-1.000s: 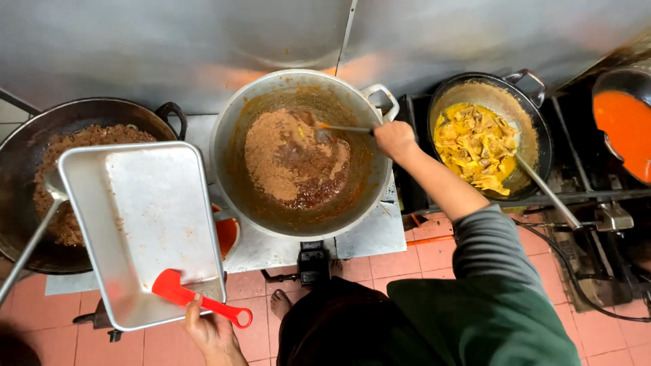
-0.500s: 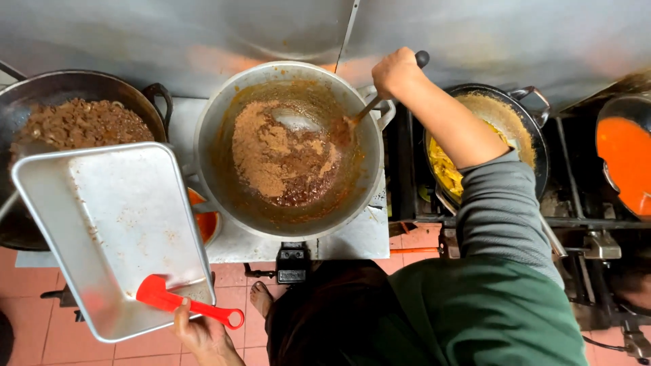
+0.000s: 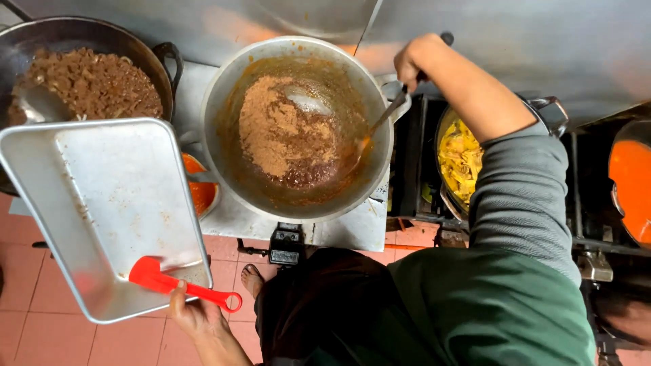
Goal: Adding ingredients to pots and stirring food in a kitchen setting.
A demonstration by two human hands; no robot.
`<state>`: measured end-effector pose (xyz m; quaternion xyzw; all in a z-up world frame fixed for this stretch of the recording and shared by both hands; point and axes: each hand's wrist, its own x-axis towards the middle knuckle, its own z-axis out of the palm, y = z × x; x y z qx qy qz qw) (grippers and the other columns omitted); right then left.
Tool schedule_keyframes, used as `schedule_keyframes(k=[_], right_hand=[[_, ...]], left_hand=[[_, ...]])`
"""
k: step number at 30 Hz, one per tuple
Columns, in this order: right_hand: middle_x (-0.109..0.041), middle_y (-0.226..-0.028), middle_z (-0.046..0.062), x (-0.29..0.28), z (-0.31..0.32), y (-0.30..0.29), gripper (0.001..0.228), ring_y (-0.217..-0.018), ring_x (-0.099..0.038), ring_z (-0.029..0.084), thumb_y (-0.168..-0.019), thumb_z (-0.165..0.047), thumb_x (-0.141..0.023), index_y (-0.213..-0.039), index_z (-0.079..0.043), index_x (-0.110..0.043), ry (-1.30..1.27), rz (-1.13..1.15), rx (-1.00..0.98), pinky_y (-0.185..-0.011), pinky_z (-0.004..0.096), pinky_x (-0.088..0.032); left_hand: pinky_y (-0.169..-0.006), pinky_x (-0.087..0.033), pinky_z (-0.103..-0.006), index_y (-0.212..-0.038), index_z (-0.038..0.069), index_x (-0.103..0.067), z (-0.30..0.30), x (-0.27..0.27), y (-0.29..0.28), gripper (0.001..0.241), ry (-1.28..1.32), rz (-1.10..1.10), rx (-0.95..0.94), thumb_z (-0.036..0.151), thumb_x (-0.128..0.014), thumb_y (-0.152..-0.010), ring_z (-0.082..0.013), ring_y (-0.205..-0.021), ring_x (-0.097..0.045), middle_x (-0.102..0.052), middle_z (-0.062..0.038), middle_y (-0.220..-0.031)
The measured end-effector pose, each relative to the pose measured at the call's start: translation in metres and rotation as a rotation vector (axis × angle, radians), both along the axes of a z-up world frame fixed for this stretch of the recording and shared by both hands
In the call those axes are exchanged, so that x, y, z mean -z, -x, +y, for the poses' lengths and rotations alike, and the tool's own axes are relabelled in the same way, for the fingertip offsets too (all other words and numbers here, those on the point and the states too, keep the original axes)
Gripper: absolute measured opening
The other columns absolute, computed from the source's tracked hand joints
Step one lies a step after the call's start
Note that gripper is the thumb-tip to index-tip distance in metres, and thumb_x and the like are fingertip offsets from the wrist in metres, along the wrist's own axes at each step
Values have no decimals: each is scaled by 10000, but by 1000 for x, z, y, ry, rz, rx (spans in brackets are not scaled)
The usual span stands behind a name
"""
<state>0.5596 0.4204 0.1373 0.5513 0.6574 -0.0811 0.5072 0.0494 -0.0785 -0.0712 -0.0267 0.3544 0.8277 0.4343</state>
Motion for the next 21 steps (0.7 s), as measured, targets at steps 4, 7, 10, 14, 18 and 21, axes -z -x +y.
schedule_keyframes(k=[4, 7, 10, 14, 18, 21], right_hand=[[-650, -747, 78, 19, -36, -22, 278, -615, -578, 210, -885, -290, -796, -923, -26, -720, 104, 254, 441, -547, 387, -486], [-640, -712, 66, 2, -66, -44, 294, -599, -570, 201, -892, -325, -783, -908, -39, -716, 58, 268, 456, -536, 375, -474], [-621, -668, 75, 14, -92, -73, 335, -533, -557, 197, -913, -358, -758, -878, -29, -701, 108, 281, 513, -482, 359, -457], [-622, -597, 56, 101, -177, -52, 406, -450, -533, 163, -966, -370, -667, -802, 0, -650, 160, 623, 601, -391, 341, -442], [-714, -711, 182, 191, -240, 9, 622, -506, -657, 209, -1076, -468, -556, -858, 88, -726, -60, 611, 411, -494, 317, -525], [-693, -768, 125, 254, -254, 17, 337, -565, -575, 137, -988, -390, -658, -1093, -83, -751, -405, 1104, 74, -527, 362, -456]], left_hand=[[-1109, -516, -431, -1215, -14, -565, 6, 12, 9, 288, 4, -33, 10, -23, -642, -938, -226, -1145, -620, -623, -94, -1160], [-1084, -526, -433, -1229, -20, -556, 19, -37, 9, 322, -12, -11, 39, -26, -630, -915, -230, -1121, -629, -629, -101, -1142], [-1052, -523, -405, -1316, -42, -564, 23, -37, 17, 432, -24, 46, 70, -25, -610, -887, -218, -1106, -627, -637, -100, -1150], [-1011, -524, -375, -1335, 5, -543, 43, -104, 4, 544, -6, 116, 68, -51, -576, -795, -194, -1100, -642, -657, -68, -1160], [-1050, -507, -377, -1373, -57, -540, 43, -41, 40, 490, -77, 115, 131, -82, -610, -889, -201, -1108, -609, -611, -88, -1145], [-1038, -526, -388, -1341, -48, -536, 54, -51, 48, 497, -37, 107, 171, -64, -599, -848, -202, -1092, -628, -622, -87, -1133]])
